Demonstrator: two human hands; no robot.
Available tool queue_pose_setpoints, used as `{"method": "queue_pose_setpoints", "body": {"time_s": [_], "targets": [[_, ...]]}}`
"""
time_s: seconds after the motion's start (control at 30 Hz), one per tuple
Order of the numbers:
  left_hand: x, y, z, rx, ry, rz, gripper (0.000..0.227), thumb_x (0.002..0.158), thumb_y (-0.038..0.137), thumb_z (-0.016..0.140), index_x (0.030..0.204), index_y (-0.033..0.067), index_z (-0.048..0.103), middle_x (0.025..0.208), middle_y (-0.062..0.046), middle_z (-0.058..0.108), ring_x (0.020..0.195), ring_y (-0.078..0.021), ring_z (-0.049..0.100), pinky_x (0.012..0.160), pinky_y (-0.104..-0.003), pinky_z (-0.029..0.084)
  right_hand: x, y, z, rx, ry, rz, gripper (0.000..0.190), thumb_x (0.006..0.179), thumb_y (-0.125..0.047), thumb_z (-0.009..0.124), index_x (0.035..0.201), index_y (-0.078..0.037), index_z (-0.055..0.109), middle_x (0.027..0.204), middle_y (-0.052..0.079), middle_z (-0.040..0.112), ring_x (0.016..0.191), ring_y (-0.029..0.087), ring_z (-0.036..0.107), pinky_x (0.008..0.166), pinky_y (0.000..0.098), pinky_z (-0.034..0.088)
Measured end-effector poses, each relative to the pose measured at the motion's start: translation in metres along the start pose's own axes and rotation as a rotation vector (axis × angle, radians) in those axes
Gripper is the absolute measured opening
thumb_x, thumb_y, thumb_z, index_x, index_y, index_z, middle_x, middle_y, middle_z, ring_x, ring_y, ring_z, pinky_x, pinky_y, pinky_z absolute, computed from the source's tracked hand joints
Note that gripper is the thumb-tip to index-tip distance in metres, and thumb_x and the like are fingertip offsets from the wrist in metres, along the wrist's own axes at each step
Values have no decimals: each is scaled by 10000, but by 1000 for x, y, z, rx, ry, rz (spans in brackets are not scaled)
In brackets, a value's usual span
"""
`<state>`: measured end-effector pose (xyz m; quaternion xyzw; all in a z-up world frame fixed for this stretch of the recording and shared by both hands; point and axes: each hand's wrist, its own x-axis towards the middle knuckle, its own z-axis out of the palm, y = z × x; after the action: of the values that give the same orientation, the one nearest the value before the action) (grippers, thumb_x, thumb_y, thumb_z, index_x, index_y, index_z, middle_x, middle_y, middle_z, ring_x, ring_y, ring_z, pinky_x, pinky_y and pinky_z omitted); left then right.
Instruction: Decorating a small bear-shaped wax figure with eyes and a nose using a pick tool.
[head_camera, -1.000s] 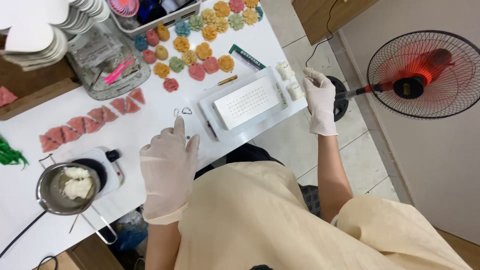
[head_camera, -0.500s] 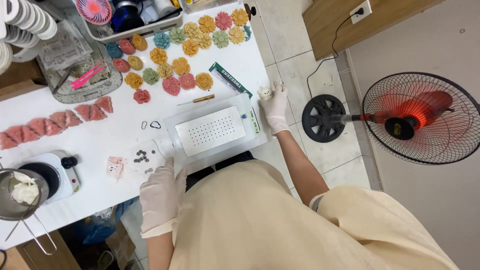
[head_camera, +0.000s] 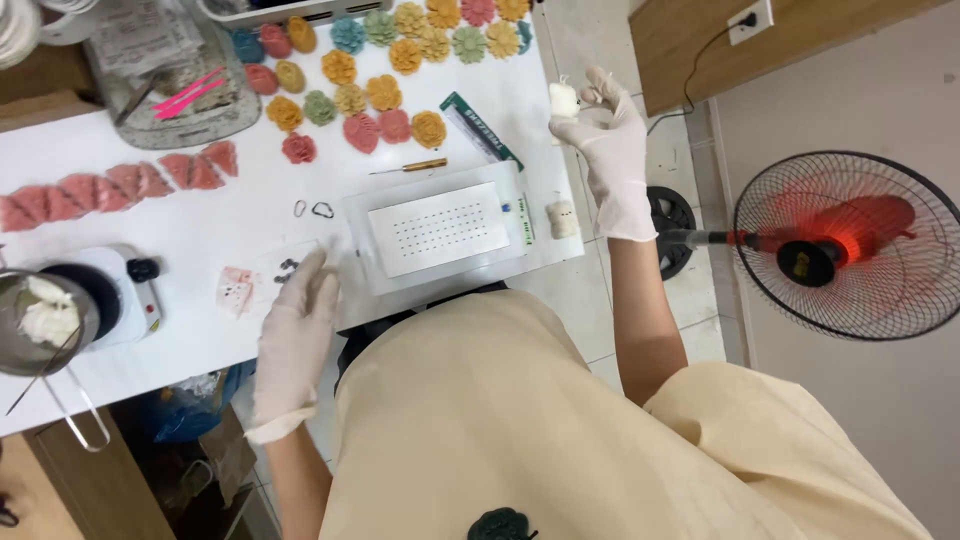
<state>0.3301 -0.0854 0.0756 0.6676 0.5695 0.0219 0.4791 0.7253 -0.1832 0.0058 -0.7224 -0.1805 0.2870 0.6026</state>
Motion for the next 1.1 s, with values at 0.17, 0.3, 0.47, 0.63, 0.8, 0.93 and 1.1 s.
{"method": "queue_pose_setpoints", "body": {"time_s": [0.17,0.3,0.47,0.63,0.8,0.93,1.1], "targets": [[10,-17,3,-774,-87,36,556,1046,375,471,1522,87,472,1374,-131,658,1252,-213,645,1069,-365,476,-86,-58,113,427,-398,268,750,805,117,715,1521,62,499,1339,131,610,1103,179,700,957,273,596],[10,-39,-11,-1305,-191,117,618,1059,450,404,1582,127,336,1507,-127,525,1346,-218,573,1115,-421,452,-147,-59,196,303,-636,257,745,799,112,723,1500,-6,499,1245,37,555,1034,185,680,842,290,592],[15,-95,-17,-1575,-141,139,620,1103,429,420,1616,86,352,1514,-97,454,1340,-196,483,1125,-420,435,-209,-42,273,-34,-656,-42,686,840,66,759,1467,-30,497,1265,28,541,1084,133,631,938,261,580],[20,-142,-51,-1625,-80,46,576,1081,433,404,1505,45,442,1398,-165,573,1313,-243,553,1067,-430,505,-234,-23,301,-160,-667,-170,353,1086,58,617,1426,-33,649,1227,81,642,1105,140,684,988,271,547],[29,-180,-80,-1518,-125,-149,515,1077,380,385,1415,14,515,1312,-195,627,1186,-300,661,975,-415,552,-249,-40,326,-209,-613,22,499,993,26,583,1478,-91,560,985,31,654,943,92,658,907,257,535],[25,-187,-83,-1539,-205,-77,574,1068,435,330,1448,39,495,1307,-196,665,1116,-295,699,933,-388,578,-247,-20,319,-166,-661,38,485,937,28,627,1401,-87,548,978,16,704,941,85,669,896,247,535],[12,-167,-90,-1410,-164,136,651,1111,504,344,1529,35,515,1076,-145,727,846,-185,666,743,-311,542,-239,-33,311,-289,-733,-109,198,956,18,709,1148,-14,746,1122,53,705,1000,108,674,917,271,556]]}}
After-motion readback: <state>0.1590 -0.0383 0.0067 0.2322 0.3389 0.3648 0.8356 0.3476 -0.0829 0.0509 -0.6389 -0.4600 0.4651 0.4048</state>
